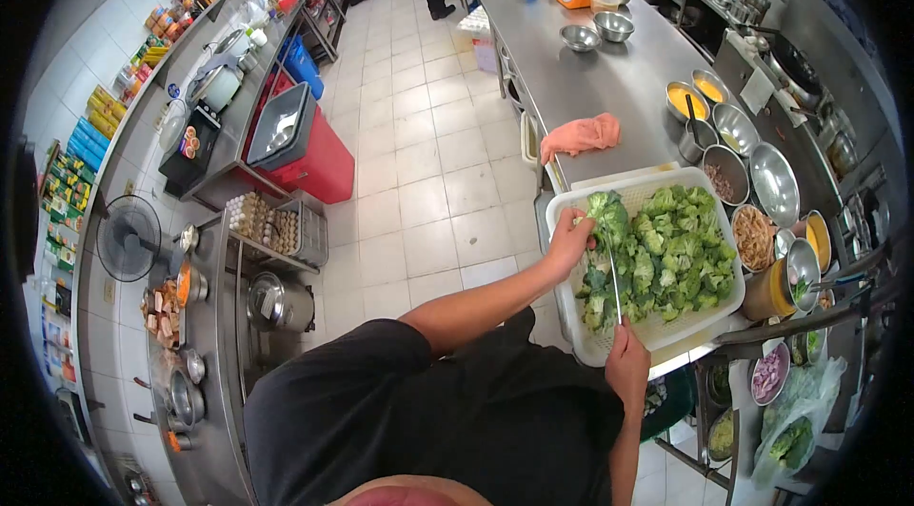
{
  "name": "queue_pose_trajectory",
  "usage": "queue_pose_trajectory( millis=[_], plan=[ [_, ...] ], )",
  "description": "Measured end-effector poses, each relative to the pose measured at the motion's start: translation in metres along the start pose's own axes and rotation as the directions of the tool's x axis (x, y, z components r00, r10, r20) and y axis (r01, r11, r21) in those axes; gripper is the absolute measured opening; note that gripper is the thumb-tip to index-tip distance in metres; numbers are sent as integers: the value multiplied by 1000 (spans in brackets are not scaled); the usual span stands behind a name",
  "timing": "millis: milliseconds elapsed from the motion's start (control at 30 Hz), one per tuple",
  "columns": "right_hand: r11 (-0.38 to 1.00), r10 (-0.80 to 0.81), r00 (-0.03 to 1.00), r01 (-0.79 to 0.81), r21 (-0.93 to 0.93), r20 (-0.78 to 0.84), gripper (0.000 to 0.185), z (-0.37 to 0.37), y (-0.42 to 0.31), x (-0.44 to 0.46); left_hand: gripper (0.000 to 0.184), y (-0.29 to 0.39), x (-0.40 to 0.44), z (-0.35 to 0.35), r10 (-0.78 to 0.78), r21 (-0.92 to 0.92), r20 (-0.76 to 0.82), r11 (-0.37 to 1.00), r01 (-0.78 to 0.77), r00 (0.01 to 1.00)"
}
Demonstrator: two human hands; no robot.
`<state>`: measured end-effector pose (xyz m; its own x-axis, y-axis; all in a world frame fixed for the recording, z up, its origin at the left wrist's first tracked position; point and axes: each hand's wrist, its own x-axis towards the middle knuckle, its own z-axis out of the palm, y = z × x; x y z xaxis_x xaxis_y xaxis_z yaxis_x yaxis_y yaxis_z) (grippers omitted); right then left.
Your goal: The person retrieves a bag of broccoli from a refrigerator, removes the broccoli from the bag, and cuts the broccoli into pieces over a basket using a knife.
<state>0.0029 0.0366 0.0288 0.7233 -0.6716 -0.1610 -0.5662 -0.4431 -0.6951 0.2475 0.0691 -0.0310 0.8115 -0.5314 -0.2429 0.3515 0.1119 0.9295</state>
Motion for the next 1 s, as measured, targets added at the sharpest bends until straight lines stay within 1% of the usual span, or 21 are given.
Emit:
queue_pose_trajectory(
  millis=[67,133,233,333,367,433,467,533,567,633,667,733,767,833,967,1000],
  plan=[
    [1000,15,1000,-15,-26,11,46,-2,-1,0,23,-6,3,1,-1,-19,-10,1000,0,1000],
    [998,29,999,-28,-59,20,46,-1,1,3,23,-8,8,0,14,3,4,1000,-14,1000],
    [999,-6,1000,6,-47,-4,45,-2,2,3,23,-13,14,0,31,30,4,999,-31,1000],
    [998,48,998,-46,-38,47,45,-5,1,5,23,-9,9,1,32,92,15,995,-33,999],
    [999,33,999,-33,-2,37,44,-2,11,8,23,-6,6,2,29,118,21,992,-31,999],
    [998,3,1000,-4,67,12,47,4,24,14,24,-16,8,2,63,165,32,984,-67,998],
    [988,88,994,-95,118,63,48,4,31,15,24,-21,9,3,78,188,39,979,-84,996],
    [937,254,951,-287,200,178,49,-14,4,7,25,-17,4,8,99,193,56,975,-108,993],
    [907,288,931,-340,247,225,50,-20,4,3,25,-14,1,7,111,196,59,973,-121,992],
    [831,342,883,-444,336,321,51,-28,7,-3,27,-17,-1,3,162,342,87,922,-182,983],
    [818,320,894,-428,384,314,50,-29,11,-8,28,-18,-1,1,187,411,106,886,-214,977],
    [785,277,914,-393,479,297,47,-30,21,-20,30,-1,-12,-1,189,460,127,859,-226,974],
    [782,285,926,-375,499,248,48,-31,23,-27,30,6,-16,-3,188,484,135,844,-230,973],
    [773,306,940,-338,537,153,49,-31,21,-42,32,5,-13,-6,245,508,160,810,-292,956],
    [856,258,954,-300,421,155,50,-31,40,-51,33,0,-11,-9,278,523,193,782,-339,941],
    [880,249,956,-289,376,154,50,-30,42,-51,33,2,-13,-9,267,495,201,803,-332,943]
  ],
)
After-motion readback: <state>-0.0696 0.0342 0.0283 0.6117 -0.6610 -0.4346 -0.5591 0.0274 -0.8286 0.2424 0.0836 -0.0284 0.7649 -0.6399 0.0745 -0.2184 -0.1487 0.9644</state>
